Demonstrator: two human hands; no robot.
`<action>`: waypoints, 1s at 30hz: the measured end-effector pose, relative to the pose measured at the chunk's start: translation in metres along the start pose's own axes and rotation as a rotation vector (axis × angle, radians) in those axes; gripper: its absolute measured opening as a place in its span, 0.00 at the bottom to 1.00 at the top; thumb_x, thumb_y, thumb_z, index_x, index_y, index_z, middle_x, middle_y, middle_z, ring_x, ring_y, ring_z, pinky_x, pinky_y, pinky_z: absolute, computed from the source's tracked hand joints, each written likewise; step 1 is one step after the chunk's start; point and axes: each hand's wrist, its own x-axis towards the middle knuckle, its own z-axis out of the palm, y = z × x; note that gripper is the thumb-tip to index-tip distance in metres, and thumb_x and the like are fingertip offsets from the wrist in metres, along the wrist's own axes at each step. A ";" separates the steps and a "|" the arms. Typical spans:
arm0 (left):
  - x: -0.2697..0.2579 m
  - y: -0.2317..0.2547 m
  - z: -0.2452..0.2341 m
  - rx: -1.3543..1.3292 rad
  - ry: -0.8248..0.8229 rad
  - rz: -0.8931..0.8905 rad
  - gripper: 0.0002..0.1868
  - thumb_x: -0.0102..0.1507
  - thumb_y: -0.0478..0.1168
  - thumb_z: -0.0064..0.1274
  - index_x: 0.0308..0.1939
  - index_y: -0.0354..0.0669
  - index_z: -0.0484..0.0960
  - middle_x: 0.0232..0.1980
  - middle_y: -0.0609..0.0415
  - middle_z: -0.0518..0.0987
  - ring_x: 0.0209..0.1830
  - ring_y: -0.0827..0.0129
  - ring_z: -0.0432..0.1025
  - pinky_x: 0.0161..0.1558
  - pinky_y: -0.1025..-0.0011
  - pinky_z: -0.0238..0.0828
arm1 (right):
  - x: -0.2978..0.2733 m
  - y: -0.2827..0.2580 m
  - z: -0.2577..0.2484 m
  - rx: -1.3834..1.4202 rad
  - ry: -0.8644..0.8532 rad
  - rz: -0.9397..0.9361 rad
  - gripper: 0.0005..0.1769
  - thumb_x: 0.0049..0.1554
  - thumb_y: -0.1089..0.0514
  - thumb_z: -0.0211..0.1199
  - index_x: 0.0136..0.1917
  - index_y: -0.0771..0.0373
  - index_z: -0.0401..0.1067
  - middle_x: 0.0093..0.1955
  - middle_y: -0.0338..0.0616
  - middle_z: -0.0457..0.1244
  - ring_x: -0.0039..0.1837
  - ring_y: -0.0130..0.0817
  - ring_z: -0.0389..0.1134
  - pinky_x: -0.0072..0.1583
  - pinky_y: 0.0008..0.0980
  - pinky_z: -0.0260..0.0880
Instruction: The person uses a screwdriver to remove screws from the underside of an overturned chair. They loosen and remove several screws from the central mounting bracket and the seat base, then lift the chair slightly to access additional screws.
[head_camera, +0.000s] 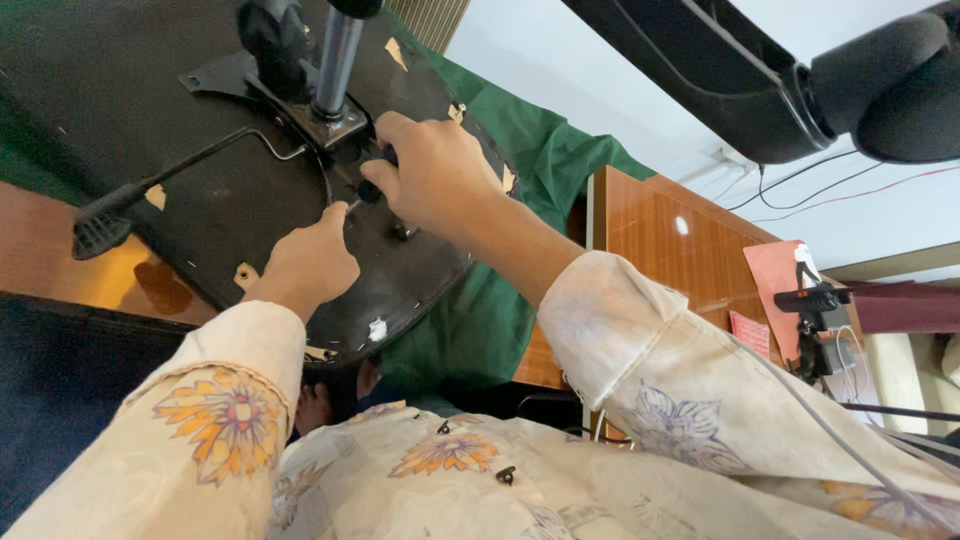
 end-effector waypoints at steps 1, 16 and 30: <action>0.000 -0.001 0.000 0.000 0.000 0.004 0.45 0.59 0.33 0.44 0.81 0.53 0.51 0.58 0.28 0.78 0.60 0.37 0.74 0.63 0.51 0.69 | -0.001 0.000 0.001 -0.002 0.036 -0.037 0.18 0.57 0.47 0.67 0.54 0.61 0.72 0.39 0.55 0.69 0.47 0.57 0.72 0.50 0.51 0.71; -0.003 -0.008 0.009 -0.162 0.100 0.047 0.41 0.59 0.37 0.52 0.77 0.51 0.59 0.64 0.37 0.76 0.66 0.44 0.70 0.66 0.55 0.64 | -0.022 0.013 -0.005 0.062 -0.028 0.186 0.22 0.51 0.46 0.70 0.51 0.61 0.69 0.39 0.53 0.70 0.45 0.51 0.73 0.48 0.49 0.71; -0.066 -0.047 0.038 -0.107 0.558 -0.055 0.28 0.64 0.33 0.50 0.69 0.35 0.70 0.70 0.36 0.72 0.67 0.43 0.69 0.66 0.51 0.62 | -0.119 0.139 0.076 0.671 -0.251 0.789 0.19 0.42 0.62 0.65 0.50 0.65 0.71 0.36 0.42 0.61 0.35 0.34 0.63 0.35 0.33 0.66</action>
